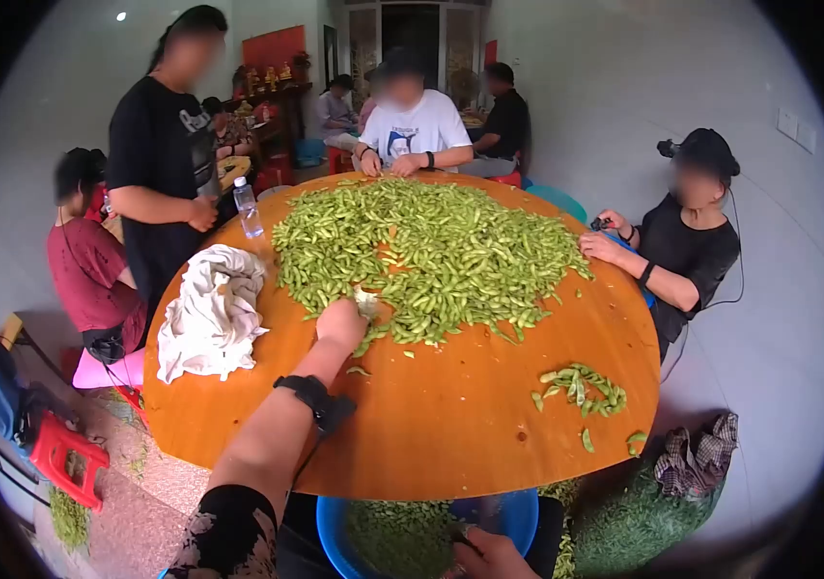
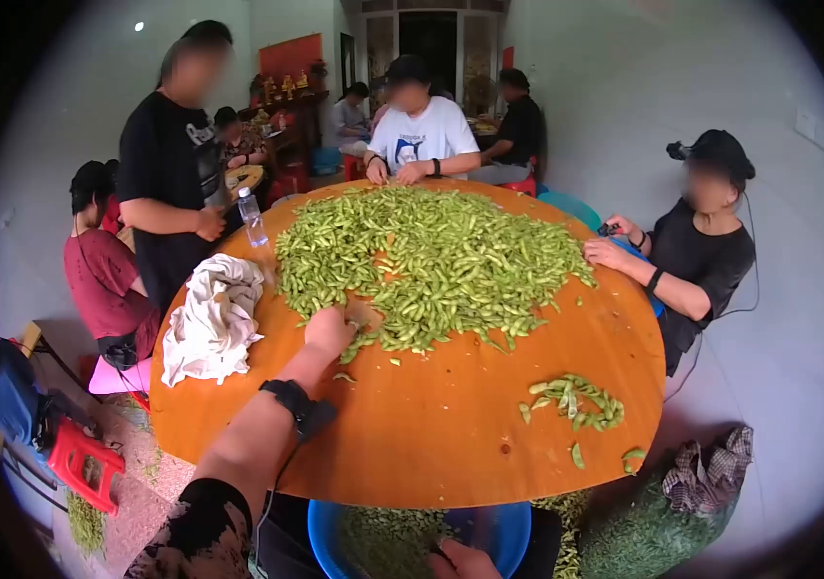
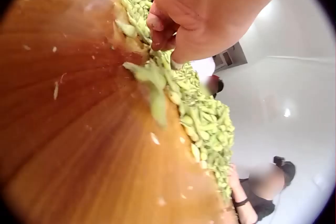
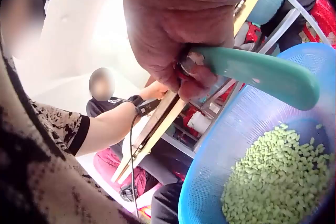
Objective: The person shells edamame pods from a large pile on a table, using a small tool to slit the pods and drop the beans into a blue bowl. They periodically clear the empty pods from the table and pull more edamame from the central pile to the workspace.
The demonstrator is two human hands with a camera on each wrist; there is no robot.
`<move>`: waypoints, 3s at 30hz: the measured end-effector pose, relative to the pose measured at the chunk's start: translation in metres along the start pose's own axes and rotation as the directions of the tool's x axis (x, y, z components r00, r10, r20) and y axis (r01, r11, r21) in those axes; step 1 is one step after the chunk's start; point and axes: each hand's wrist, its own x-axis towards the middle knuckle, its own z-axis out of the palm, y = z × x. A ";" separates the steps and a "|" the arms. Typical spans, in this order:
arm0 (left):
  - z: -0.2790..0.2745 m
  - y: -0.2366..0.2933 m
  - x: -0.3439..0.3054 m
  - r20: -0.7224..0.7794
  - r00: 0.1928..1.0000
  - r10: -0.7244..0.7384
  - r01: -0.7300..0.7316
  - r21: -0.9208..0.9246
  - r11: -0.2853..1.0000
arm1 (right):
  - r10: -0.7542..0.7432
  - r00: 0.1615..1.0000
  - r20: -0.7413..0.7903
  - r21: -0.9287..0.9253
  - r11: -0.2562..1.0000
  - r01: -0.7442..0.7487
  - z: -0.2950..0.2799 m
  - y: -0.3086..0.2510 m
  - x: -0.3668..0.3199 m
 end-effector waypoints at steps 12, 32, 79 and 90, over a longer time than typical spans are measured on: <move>-0.046 0.056 -0.137 0.353 0.851 0.389 0.076 -0.815 0.574 | 0.415 0.903 0.114 0.390 0.817 -0.425 -0.053 -0.032 0.125; 0.025 0.125 -0.179 -0.062 0.842 0.536 -0.402 -0.735 0.546 | 0.385 0.920 -0.069 0.680 0.693 -0.239 -0.053 0.006 0.138; 0.011 0.107 -0.145 0.452 0.783 0.428 0.556 -0.817 -0.155 | 0.316 0.945 -0.081 0.273 0.919 -0.284 -0.058 -0.010 0.148; 0.018 0.111 -0.154 0.177 0.836 0.520 -0.077 -0.900 0.429 | 0.376 0.927 -0.001 0.348 0.869 -0.352 -0.066 -0.010 0.157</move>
